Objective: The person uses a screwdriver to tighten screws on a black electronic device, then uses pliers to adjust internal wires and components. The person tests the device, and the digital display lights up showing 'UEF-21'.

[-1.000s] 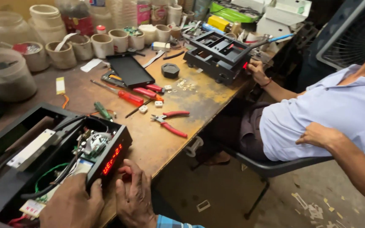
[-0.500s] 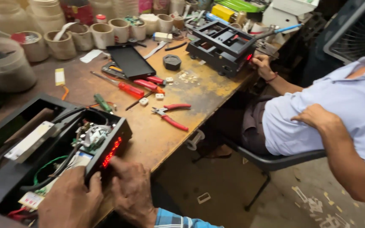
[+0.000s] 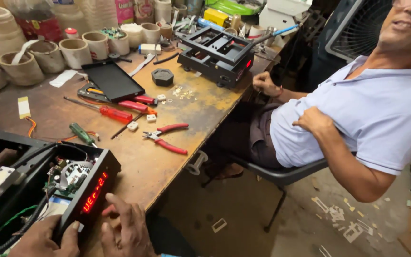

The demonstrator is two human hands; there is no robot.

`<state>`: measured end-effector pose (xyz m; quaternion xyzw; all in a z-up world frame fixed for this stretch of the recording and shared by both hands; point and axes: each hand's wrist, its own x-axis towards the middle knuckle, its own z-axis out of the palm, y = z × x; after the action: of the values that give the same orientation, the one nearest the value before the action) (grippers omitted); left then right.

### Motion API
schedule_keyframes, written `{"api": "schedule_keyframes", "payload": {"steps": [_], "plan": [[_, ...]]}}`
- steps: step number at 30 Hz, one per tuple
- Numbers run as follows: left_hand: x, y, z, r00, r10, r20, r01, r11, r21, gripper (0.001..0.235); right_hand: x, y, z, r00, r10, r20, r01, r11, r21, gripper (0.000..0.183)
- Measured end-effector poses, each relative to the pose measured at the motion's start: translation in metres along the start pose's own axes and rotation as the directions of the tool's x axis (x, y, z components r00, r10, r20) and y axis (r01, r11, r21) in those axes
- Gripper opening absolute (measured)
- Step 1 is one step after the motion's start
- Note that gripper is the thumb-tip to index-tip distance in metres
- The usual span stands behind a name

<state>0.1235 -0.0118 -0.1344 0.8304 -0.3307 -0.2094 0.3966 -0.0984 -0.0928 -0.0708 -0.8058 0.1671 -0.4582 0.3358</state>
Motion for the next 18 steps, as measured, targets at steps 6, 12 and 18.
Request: {"api": "schedule_keyframes", "payload": {"steps": [6, 12, 18], "plan": [[0.094, -0.127, 0.026, 0.988, 0.125, 0.096, -0.144, 0.964, 0.225, 0.05, -0.018, 0.065, 0.05, 0.979, -0.204, -0.009, 0.19, 0.927, -0.322, 0.052], [0.125, -0.139, 0.039, 0.993, 0.109, 0.052, -0.119, 0.955, 0.271, 0.062, -0.04, 0.124, 0.089, 0.985, -0.164, -0.055, 0.107, 0.828, -0.55, 0.045], [0.13, -0.153, 0.039, 0.986, 0.02, 0.165, -0.071, 0.949, 0.306, 0.065, -0.032, 0.112, 0.068, 0.978, -0.203, 0.047, 0.207, 0.933, -0.295, 0.048]]}}
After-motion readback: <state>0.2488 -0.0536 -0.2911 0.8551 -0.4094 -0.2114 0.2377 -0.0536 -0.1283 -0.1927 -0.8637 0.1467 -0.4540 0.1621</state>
